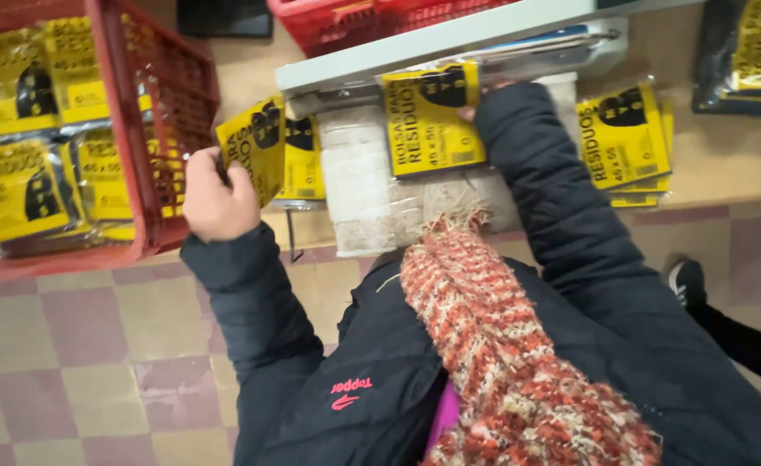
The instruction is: Seal yellow plastic trash bag packages using a manual impulse heat sealer at a packaging station.
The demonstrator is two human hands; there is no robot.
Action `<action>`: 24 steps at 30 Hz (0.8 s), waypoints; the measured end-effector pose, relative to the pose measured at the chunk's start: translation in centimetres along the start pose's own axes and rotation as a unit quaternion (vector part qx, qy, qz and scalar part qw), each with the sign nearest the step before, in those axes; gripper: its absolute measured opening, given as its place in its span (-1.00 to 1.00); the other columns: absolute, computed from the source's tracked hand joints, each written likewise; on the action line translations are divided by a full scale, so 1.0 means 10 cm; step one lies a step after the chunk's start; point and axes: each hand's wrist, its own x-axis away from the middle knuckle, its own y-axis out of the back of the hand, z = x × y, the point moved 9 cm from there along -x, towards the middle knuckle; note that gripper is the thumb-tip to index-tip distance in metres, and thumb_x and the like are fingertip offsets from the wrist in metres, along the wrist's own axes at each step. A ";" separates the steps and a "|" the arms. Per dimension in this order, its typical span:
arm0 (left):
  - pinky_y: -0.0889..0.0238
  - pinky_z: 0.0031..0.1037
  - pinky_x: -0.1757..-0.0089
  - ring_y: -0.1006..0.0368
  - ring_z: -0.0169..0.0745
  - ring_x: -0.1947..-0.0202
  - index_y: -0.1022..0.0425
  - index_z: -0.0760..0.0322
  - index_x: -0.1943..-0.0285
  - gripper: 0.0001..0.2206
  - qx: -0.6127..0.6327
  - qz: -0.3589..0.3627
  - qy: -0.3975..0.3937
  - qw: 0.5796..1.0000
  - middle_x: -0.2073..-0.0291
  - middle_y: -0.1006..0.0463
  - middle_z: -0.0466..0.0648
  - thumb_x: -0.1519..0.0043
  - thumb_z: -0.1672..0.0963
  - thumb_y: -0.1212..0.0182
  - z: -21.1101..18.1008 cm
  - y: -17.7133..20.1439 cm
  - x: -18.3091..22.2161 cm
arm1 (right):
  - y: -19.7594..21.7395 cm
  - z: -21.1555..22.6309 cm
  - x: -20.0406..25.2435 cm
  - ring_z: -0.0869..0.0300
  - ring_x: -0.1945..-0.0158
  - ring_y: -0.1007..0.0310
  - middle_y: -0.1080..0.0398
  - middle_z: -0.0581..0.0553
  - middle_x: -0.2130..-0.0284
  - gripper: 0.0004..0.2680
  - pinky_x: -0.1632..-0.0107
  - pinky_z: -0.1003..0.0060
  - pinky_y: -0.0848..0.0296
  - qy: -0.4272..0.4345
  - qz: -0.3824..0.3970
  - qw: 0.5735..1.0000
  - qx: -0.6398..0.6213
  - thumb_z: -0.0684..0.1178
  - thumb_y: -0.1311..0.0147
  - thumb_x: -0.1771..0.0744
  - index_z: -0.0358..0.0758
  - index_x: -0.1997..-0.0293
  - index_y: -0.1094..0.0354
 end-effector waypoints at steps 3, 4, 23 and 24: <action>-0.43 -0.29 0.22 -0.57 0.05 0.29 -0.51 0.32 0.01 -0.88 0.028 0.024 -0.026 0.999 0.23 -0.59 0.12 -0.29 0.23 -0.25 -0.37 0.05 0.01 | -0.06 -0.03 -0.04 -0.21 -0.07 -0.45 -0.45 -0.42 0.00 -0.45 -0.08 -0.09 -0.35 0.063 -0.035 0.997 -0.015 0.41 -0.29 -0.20 -0.30 -0.06 -0.43; -0.44 -0.32 0.17 -0.55 0.00 0.27 -0.49 0.35 -0.01 -0.89 0.064 0.035 -0.055 0.996 0.21 -0.57 0.12 -0.34 0.25 -0.22 -0.53 0.02 0.01 | -0.02 -0.17 0.12 -0.16 -0.05 -0.49 -0.48 -0.34 0.01 -0.51 -0.11 -0.04 -0.39 0.004 0.037 0.999 -0.013 0.37 -0.24 -0.24 -0.21 -0.09 -0.46; -0.21 -0.60 0.10 -0.26 -0.47 0.19 -0.39 0.34 0.00 -0.95 0.527 0.268 0.120 0.798 0.21 -0.39 -0.20 -0.41 0.23 -0.11 -0.92 -1.85 0.99 | 0.29 -0.60 0.95 0.13 -0.07 -0.47 -0.38 -0.13 -0.11 -0.55 -0.05 0.29 -0.51 0.292 0.064 0.745 -0.596 -0.13 -0.23 -0.33 -0.22 -0.38 -0.17; -0.21 -0.60 0.10 -0.26 -0.47 0.19 -0.39 0.34 0.00 -0.95 0.525 0.260 0.119 0.801 0.21 -0.39 -0.20 -0.41 0.23 -0.11 -0.84 -2.00 1.00 | 0.28 -0.41 0.93 0.13 -0.07 -0.47 -0.38 -0.13 -0.11 -0.55 -0.05 0.29 -0.51 0.300 0.067 0.743 -0.594 -0.13 -0.23 -0.33 -0.22 -0.38 -0.17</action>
